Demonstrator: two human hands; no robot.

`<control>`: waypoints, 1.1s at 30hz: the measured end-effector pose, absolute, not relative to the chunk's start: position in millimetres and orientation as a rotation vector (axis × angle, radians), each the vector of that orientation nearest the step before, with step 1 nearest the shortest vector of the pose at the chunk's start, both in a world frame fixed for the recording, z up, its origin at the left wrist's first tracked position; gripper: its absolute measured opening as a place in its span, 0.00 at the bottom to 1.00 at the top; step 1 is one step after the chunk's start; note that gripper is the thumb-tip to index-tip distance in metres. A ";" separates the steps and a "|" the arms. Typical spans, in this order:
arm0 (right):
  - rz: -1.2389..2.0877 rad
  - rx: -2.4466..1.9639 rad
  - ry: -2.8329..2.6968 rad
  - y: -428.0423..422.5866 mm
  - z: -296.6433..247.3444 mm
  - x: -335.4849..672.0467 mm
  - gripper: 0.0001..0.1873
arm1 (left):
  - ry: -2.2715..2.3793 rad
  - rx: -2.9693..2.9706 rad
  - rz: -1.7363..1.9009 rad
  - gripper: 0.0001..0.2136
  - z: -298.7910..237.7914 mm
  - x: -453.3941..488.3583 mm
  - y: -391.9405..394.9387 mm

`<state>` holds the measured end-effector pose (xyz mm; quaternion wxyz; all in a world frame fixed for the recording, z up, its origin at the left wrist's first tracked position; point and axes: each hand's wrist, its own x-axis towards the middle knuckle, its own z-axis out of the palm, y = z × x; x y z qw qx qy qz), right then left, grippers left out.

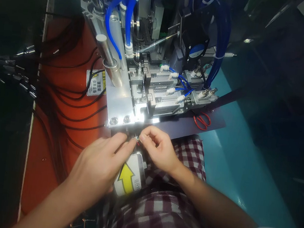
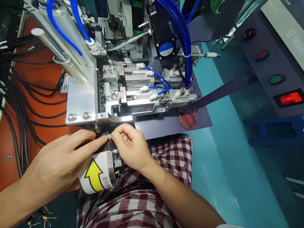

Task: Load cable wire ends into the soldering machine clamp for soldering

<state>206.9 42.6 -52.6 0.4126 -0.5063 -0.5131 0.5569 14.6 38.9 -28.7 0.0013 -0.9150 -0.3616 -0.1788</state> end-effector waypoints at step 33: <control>1.519 -1.264 -1.207 46.5 -53.8 208.7 0.11 | -1.246 -2.936 -0.647 0.15 -33.9 8.9 38.5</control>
